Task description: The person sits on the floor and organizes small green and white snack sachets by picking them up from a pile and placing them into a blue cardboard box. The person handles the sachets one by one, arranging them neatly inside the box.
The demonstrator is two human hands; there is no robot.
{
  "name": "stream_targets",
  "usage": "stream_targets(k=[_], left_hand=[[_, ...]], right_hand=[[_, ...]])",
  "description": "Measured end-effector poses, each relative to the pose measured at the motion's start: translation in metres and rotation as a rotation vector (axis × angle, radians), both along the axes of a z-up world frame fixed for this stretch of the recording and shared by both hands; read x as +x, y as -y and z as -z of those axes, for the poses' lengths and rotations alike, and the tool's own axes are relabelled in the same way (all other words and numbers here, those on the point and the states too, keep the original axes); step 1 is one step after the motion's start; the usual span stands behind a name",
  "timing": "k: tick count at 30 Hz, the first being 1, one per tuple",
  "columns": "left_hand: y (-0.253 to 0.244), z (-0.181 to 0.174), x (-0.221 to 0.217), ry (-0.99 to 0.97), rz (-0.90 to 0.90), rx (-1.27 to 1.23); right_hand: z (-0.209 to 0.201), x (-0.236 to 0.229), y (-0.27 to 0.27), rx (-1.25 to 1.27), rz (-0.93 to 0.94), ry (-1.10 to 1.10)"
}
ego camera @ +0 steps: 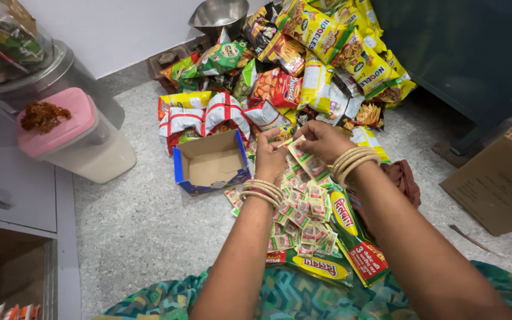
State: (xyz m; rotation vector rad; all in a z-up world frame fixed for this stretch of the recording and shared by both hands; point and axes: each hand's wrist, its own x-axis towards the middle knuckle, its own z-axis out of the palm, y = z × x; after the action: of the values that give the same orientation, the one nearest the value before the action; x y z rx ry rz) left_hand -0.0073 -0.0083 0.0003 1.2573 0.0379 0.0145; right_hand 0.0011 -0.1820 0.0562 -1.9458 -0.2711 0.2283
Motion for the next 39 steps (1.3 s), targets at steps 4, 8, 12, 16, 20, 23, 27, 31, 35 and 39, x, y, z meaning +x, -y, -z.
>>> stream_targets(k=[4, 8, 12, 16, 20, 23, 27, 31, 35, 39], left_hand=[[0.004, 0.001, -0.009, -0.094, -0.048, 0.081], [0.003, 0.001, -0.01, -0.102, -0.064, 0.057], [0.006, 0.003, -0.008, -0.151, -0.058, -0.016], [0.007, -0.003, -0.011, -0.171, -0.06, -0.05], [0.006, -0.017, -0.016, -0.219, -0.09, -0.03], [0.005, -0.021, -0.023, -0.157, -0.024, -0.1], [-0.001, -0.007, -0.03, -0.205, 0.152, -0.145], [-0.01, 0.034, -0.02, -0.157, 0.239, -0.127], [-0.026, 0.091, -0.002, -0.079, 0.185, 0.01], [-0.052, 0.15, 0.009, -0.12, 0.132, 0.271]], right_hand=[[0.014, -0.008, -0.009, -0.079, 0.133, 0.121], [0.007, -0.013, -0.013, -0.098, 0.204, 0.128], [0.004, -0.014, -0.019, 0.029, 0.202, 0.061], [0.008, -0.01, -0.025, 0.037, 0.225, 0.052], [0.014, 0.0, -0.022, 0.063, 0.177, 0.107], [0.02, 0.009, -0.017, 0.206, 0.102, 0.1], [0.029, 0.02, -0.015, 0.239, 0.123, 0.075], [0.042, 0.023, -0.022, 0.217, 0.116, 0.036], [0.06, 0.023, -0.029, 0.098, 0.135, -0.105], [0.09, 0.018, -0.034, 0.056, 0.069, -0.254]])
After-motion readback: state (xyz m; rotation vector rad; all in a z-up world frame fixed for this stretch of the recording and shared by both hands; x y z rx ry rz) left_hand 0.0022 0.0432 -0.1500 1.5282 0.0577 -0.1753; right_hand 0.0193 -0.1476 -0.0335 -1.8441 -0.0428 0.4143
